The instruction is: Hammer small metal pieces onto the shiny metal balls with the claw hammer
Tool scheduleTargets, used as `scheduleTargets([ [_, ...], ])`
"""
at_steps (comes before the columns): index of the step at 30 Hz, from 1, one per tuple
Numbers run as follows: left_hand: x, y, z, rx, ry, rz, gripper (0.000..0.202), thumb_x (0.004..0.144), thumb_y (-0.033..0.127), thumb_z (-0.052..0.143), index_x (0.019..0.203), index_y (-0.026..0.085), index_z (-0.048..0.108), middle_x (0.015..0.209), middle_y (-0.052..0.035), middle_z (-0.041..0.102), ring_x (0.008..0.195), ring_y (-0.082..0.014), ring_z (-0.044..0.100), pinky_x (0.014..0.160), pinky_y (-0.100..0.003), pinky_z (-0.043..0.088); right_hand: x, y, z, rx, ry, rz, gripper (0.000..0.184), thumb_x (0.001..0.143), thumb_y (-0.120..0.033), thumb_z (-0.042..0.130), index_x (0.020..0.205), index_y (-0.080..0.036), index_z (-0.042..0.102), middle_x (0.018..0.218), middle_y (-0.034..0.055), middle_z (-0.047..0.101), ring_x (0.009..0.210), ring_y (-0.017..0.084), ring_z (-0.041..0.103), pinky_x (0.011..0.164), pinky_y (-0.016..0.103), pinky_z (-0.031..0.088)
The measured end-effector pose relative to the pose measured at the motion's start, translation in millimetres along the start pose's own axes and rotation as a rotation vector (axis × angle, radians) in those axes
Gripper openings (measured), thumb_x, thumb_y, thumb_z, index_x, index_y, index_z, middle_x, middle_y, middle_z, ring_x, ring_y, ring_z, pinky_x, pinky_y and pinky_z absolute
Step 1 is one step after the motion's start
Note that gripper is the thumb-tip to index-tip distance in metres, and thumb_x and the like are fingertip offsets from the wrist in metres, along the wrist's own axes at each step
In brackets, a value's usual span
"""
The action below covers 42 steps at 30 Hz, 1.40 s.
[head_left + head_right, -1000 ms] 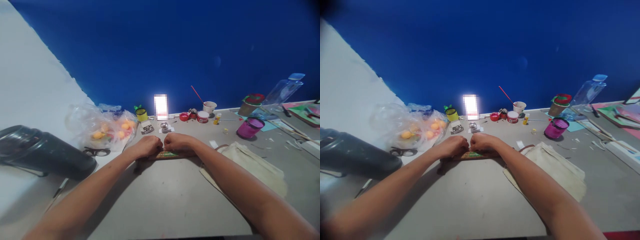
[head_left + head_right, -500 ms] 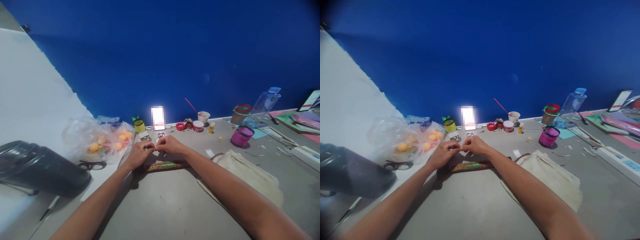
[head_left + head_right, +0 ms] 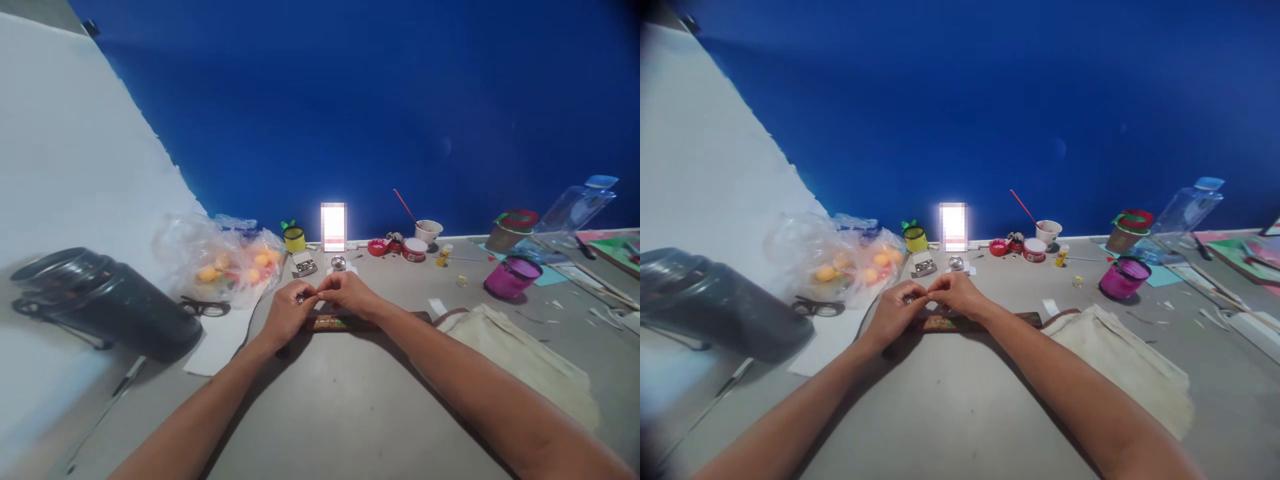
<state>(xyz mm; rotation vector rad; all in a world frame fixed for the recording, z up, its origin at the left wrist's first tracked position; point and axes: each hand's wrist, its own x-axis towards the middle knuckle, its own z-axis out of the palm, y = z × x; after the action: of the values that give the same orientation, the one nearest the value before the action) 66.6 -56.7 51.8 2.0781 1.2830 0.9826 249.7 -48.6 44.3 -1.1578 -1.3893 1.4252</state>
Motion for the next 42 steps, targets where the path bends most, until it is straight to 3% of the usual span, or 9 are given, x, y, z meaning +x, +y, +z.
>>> scheduleTargets([
  [2,-0.6,-2.3,-2.5,-0.02,-0.026,0.022,0.006,0.08,0.021,0.063,0.079,0.019,0.068,0.086,-0.0026,0.068,0.082,-0.0184,0.064,0.078,-0.031,0.051,1.5,2.4,-0.8,0.069,-0.003,0.029,0.015,0.067,-0.021,0.084,0.073,-0.016,0.072,0.066,-0.0015,0.067,0.058,0.01,0.058,0.053,0.022,0.049],
  [6,-0.3,-2.0,-11.5,-0.229,-0.105,-0.128,0.036,0.07,0.014,0.065,0.106,0.019,0.064,0.093,-0.0013,0.069,0.079,-0.0159,0.065,0.071,-0.028,0.053,4.2,4.0,-6.5,0.313,-0.013,0.113,0.035,0.055,-0.029,0.095,0.077,-0.016,0.072,0.066,-0.0031,0.064,0.057,0.009,0.056,0.053,0.022,0.049],
  [11,-2.2,1.7,-23.1,-0.594,-0.167,-0.262,0.047,0.076,0.035,0.078,0.115,0.017,0.061,0.103,-0.0073,0.071,0.076,-0.0169,0.07,0.063,-0.028,0.056,2.6,1.8,-10.1,0.48,-0.102,0.112,0.044,0.053,-0.038,0.1,0.081,-0.017,0.072,0.071,-0.0023,0.066,0.062,0.009,0.058,0.054,0.021,0.048],
  [14,-8.7,-2.7,-24.3,-0.612,-0.164,-0.264,0.047,0.077,0.037,0.079,0.116,0.017,0.064,0.095,-0.0039,0.071,0.064,-0.0114,0.064,0.06,-0.026,0.054,-0.2,1.8,-7.3,0.488,-0.162,0.104,0.042,0.056,-0.038,0.099,0.08,-0.017,0.072,0.074,-0.0008,0.068,0.065,0.01,0.058,0.054,0.02,0.048],
  [21,-19.3,-15.1,-20.7,-0.581,-0.141,-0.272,0.065,0.071,0.032,0.083,0.131,0.021,0.059,0.101,-0.0023,0.071,0.074,-0.0151,0.068,0.074,-0.033,0.059,-4.7,4.4,1.0,0.459,-0.24,0.108,0.041,0.059,-0.039,0.098,0.08,-0.016,0.072,0.074,-0.0003,0.068,0.063,0.009,0.059,0.054,0.019,0.049],
  [26,-19.9,-12.5,-20.6,-0.397,-0.149,-0.192,0.038,0.074,0.03,0.078,0.109,0.019,0.068,0.098,-0.0035,0.073,0.086,-0.0196,0.069,0.079,-0.033,0.058,-3.8,7.5,3.9,0.475,-0.264,0.12,0.041,0.059,-0.038,0.099,0.079,-0.016,0.071,0.075,-0.0005,0.069,0.06,0.008,0.058,0.052,0.019,0.048],
  [30,-21.9,-12.2,-20.1,-0.403,-0.19,-0.213,0.038,0.076,0.032,0.075,0.111,0.019,0.068,0.092,-0.0031,0.072,0.082,-0.019,0.067,0.074,-0.031,0.057,-2.8,8.6,4.1,0.48,-0.281,0.134,0.041,0.059,-0.039,0.099,0.079,-0.016,0.071,0.078,0.0006,0.072,0.057,0.007,0.057,0.053,0.02,0.049],
  [38,-25.1,-15.5,-19.7,-0.806,-0.242,-0.302,0.052,0.083,0.038,0.073,0.13,0.023,0.058,0.08,0.003,0.055,0.062,-0.01,0.051,0.06,-0.026,0.044,-1.3,13.2,3.6,0.508,-0.31,0.124,0.04,0.063,-0.04,0.098,0.08,-0.017,0.07,0.07,-0.002,0.065,0.055,0.008,0.055,0.052,0.02,0.045],
  [42,-24.3,-15.3,-19.4,-0.861,-0.23,-0.321,0.049,0.086,0.04,0.073,0.128,0.023,0.056,0.086,0.0015,0.059,0.062,-0.009,0.051,0.059,-0.026,0.042,-1.6,14.4,3.0,0.532,-0.308,0.123,0.038,0.063,-0.038,0.097,0.079,-0.017,0.07,0.071,-0.0019,0.065,0.056,0.008,0.055,0.052,0.02,0.044],
])
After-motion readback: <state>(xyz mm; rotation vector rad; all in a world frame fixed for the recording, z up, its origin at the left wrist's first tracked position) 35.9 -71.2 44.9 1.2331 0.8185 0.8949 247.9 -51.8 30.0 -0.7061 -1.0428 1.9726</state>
